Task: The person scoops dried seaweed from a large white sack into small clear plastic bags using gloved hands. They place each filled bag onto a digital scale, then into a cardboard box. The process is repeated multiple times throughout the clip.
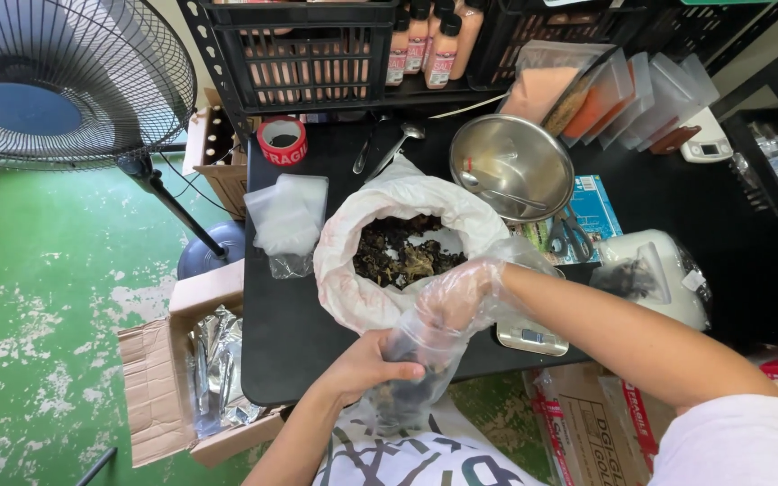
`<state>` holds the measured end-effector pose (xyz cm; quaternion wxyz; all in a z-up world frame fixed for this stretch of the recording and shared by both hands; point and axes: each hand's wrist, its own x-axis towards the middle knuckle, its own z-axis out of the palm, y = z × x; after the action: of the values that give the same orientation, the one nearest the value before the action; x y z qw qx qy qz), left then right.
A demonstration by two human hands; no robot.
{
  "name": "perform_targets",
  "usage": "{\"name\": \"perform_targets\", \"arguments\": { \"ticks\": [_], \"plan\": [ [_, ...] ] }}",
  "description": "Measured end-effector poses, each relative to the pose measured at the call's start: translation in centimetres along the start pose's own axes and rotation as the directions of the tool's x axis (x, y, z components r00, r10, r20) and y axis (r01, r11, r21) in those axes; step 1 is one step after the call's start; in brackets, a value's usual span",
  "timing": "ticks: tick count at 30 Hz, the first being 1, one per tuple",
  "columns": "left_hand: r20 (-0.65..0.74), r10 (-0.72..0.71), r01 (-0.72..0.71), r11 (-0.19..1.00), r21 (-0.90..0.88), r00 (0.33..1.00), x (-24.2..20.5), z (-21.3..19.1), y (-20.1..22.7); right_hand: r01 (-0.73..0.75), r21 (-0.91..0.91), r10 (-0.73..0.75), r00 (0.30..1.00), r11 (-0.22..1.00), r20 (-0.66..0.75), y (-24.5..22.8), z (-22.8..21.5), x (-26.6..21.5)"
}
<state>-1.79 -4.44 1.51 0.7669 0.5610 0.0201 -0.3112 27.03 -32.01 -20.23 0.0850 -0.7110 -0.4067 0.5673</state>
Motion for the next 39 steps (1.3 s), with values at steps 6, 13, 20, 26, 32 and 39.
{"name": "perform_targets", "arguments": {
  "ticks": [6, 13, 20, 26, 32, 39],
  "plan": [
    [-0.213, -0.058, 0.066, 0.997, 0.028, 0.975, 0.8, -0.6, 0.7, 0.348, 0.538, -0.202, 0.928, 0.768, -0.313, -21.4, -2.9, -12.6],
    [-0.088, 0.137, -0.114, 0.967, 0.229, 0.987, 6.4, -2.9, -3.2, 0.202, -0.127, -0.238, 0.854, 0.971, -0.462, -33.1, -1.8, -24.7],
    [0.043, 0.309, -0.311, 0.930, 0.198, 0.950, 8.3, 1.9, 2.9, -0.225, -0.133, 0.052, 0.665, 0.965, -0.745, -29.5, 2.1, -36.1],
    [-0.005, 0.205, -0.182, 0.882, 0.434, 0.979, 9.9, 1.2, 1.3, -0.230, 0.380, 0.444, 0.443, 0.896, -0.779, -21.6, 3.9, -31.2],
    [0.067, 0.088, -0.076, 0.099, 0.992, 0.994, 10.2, -0.7, -2.3, -0.065, 0.778, 0.764, 0.257, 0.625, -0.592, -13.6, 8.1, -26.6],
    [0.037, 0.109, -0.029, -0.076, 0.997, 0.993, 9.7, -3.1, -4.4, -0.190, 0.264, 0.316, 0.344, 0.945, -0.884, -30.7, 3.1, -25.7]
  ]
}}
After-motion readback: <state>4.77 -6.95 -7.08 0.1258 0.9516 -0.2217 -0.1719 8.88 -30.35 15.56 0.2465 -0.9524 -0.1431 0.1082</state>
